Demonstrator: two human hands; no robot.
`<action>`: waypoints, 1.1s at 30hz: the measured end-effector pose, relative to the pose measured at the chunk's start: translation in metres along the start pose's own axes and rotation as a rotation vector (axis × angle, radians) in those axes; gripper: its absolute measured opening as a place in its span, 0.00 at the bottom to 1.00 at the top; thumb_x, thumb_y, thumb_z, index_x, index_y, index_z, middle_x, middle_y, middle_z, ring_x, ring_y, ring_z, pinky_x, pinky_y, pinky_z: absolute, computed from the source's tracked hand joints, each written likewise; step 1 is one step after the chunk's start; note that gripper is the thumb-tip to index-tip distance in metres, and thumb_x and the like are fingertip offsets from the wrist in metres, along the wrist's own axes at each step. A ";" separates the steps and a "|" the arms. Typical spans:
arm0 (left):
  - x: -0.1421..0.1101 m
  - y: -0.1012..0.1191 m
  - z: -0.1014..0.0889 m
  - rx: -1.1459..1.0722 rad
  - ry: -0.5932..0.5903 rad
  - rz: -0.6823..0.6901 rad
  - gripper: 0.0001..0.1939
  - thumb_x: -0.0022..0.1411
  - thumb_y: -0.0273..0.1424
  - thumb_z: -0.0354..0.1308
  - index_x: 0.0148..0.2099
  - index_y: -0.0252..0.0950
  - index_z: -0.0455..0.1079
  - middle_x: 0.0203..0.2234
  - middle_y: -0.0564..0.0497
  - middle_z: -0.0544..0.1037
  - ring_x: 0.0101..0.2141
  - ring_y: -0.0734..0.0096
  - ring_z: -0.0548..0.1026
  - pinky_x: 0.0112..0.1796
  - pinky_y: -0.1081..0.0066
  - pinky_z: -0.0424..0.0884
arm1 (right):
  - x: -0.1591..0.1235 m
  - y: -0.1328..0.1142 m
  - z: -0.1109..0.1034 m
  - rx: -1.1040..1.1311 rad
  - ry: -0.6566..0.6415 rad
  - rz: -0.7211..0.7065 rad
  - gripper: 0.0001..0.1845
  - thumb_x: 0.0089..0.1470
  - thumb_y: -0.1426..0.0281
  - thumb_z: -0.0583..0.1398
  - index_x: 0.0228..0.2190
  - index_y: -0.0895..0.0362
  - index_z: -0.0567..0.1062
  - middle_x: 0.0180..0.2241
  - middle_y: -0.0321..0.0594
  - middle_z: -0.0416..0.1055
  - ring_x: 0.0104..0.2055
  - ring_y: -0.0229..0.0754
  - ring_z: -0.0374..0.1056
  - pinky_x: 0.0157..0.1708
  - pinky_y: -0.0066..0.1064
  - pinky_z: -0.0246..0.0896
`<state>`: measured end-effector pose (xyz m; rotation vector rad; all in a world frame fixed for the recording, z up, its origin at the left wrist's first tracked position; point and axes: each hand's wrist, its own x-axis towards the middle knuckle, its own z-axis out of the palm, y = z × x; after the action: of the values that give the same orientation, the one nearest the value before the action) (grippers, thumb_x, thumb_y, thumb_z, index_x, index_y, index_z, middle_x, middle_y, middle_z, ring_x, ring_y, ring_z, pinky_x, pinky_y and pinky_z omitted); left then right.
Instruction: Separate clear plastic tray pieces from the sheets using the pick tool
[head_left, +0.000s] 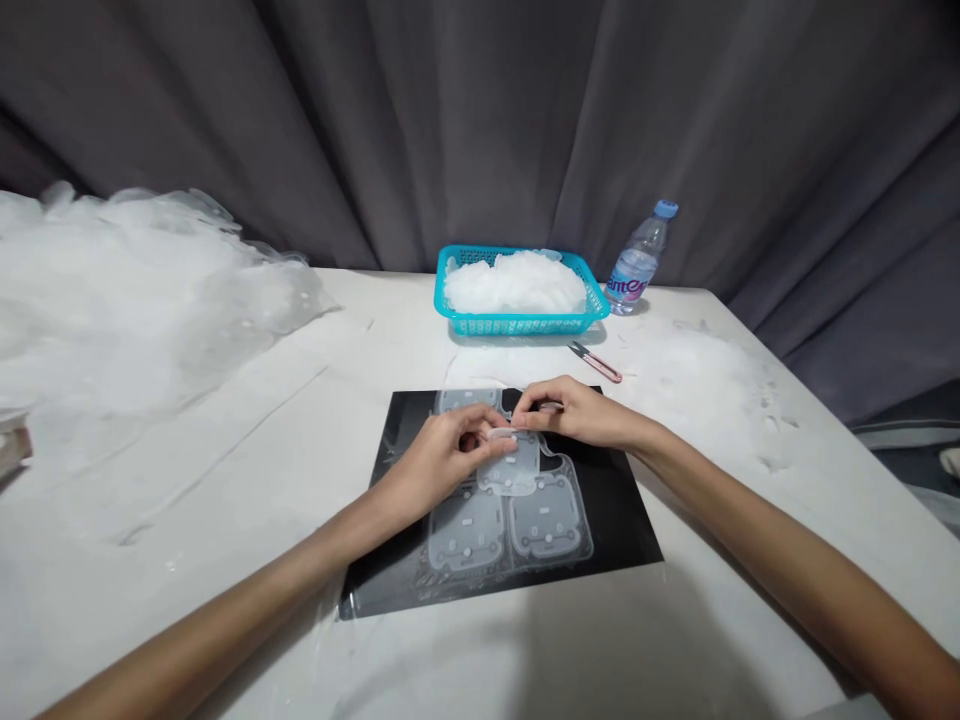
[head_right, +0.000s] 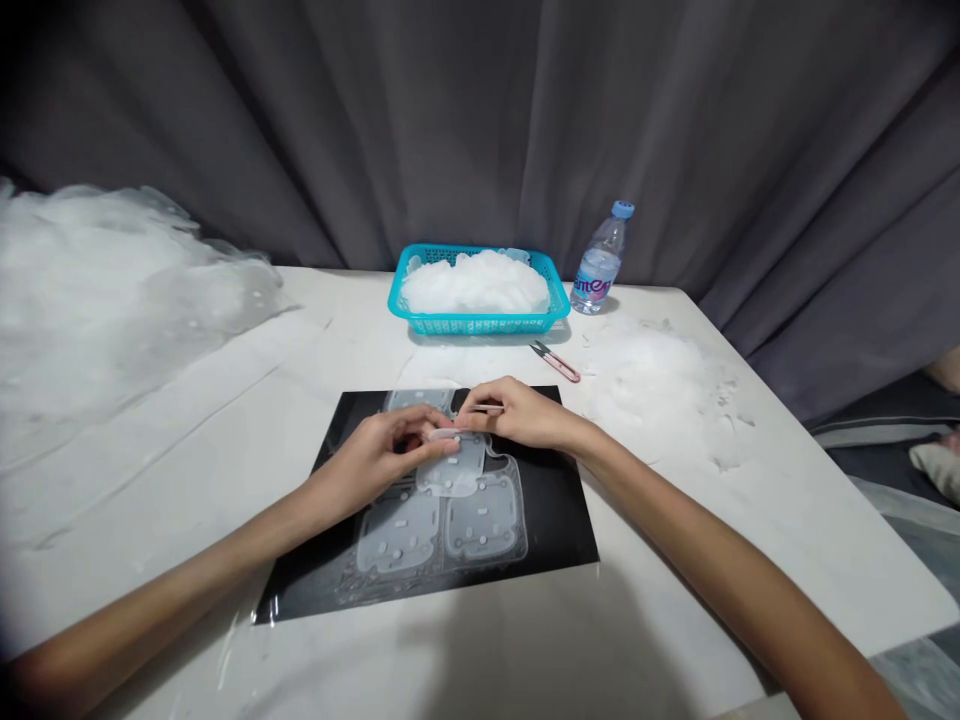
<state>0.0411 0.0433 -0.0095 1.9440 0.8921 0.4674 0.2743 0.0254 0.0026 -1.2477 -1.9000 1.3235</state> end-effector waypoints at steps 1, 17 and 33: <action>-0.003 0.001 0.002 0.041 0.005 0.036 0.14 0.71 0.43 0.61 0.41 0.37 0.73 0.25 0.56 0.74 0.26 0.72 0.68 0.29 0.72 0.62 | 0.000 0.001 0.001 -0.080 0.016 -0.010 0.14 0.64 0.60 0.63 0.34 0.59 0.78 0.30 0.36 0.73 0.31 0.38 0.64 0.34 0.31 0.56; -0.002 0.021 -0.021 -0.315 -0.078 -0.022 0.15 0.68 0.44 0.65 0.42 0.37 0.74 0.32 0.51 0.82 0.34 0.66 0.79 0.36 0.69 0.72 | -0.020 -0.010 -0.024 -0.205 0.262 -0.152 0.14 0.70 0.59 0.59 0.42 0.55 0.78 0.39 0.39 0.78 0.38 0.40 0.69 0.40 0.32 0.60; -0.005 0.007 -0.025 -0.500 -0.049 -0.004 0.24 0.70 0.47 0.62 0.60 0.40 0.66 0.40 0.48 0.80 0.41 0.64 0.81 0.48 0.59 0.78 | -0.020 -0.008 -0.007 0.285 0.166 -0.109 0.14 0.63 0.61 0.68 0.44 0.55 0.76 0.32 0.36 0.78 0.35 0.40 0.75 0.39 0.31 0.66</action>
<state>0.0245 0.0518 0.0095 1.4893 0.6690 0.5764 0.2854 0.0102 0.0142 -1.0594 -1.5783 1.3339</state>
